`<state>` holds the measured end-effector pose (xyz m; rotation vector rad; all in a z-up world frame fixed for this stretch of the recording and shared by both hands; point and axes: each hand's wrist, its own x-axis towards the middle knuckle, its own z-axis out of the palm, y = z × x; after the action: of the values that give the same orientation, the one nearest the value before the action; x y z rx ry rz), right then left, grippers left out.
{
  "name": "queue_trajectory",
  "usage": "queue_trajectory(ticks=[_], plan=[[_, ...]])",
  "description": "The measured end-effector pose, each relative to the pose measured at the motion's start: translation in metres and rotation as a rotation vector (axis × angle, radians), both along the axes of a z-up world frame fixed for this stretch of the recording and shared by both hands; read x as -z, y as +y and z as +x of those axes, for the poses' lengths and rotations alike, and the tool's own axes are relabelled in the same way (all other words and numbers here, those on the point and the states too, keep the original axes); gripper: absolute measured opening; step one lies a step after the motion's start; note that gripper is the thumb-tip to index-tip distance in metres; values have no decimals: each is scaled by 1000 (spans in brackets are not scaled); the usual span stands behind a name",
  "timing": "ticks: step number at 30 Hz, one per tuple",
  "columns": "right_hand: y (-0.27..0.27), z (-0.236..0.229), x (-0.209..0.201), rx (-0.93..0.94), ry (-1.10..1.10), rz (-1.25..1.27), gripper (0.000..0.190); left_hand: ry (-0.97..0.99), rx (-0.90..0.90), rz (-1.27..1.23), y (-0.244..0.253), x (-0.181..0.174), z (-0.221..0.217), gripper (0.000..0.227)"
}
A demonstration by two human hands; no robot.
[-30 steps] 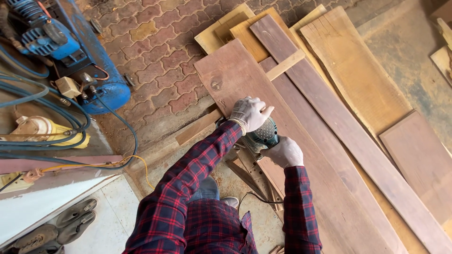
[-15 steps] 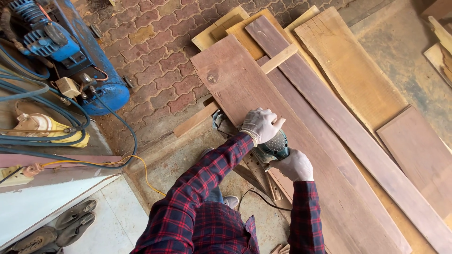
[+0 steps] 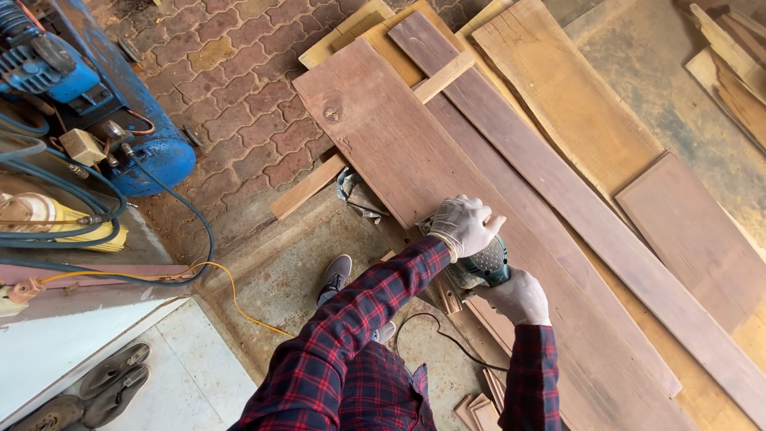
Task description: The person uses an electric orbital sander to sand the surface of wooden boards laid across supports, moving the sander along the boards. They then set the sander down and hand-sand the board surfaces with a folded sandpaper block, rubbing along the wood.
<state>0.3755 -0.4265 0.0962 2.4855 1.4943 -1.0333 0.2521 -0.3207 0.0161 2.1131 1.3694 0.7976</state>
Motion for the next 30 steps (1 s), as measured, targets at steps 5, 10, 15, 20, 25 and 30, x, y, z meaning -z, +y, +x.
queue_trajectory(ticks=[5,10,15,20,25,30], plan=[[-14,16,-4,55,-6,-2,38,8,28,42,-11,-4,23,47],[-22,38,5,105,-6,0,38,-7,67,61,-16,-10,40,46],[-20,49,6,175,12,-39,40,2,117,3,-13,-13,49,44],[-5,39,1,184,11,-48,40,-3,113,-12,1,-12,43,45],[21,23,2,162,11,-68,39,29,105,-43,24,-15,23,46],[50,0,-1,139,20,-44,39,24,62,-41,50,-14,0,48]])
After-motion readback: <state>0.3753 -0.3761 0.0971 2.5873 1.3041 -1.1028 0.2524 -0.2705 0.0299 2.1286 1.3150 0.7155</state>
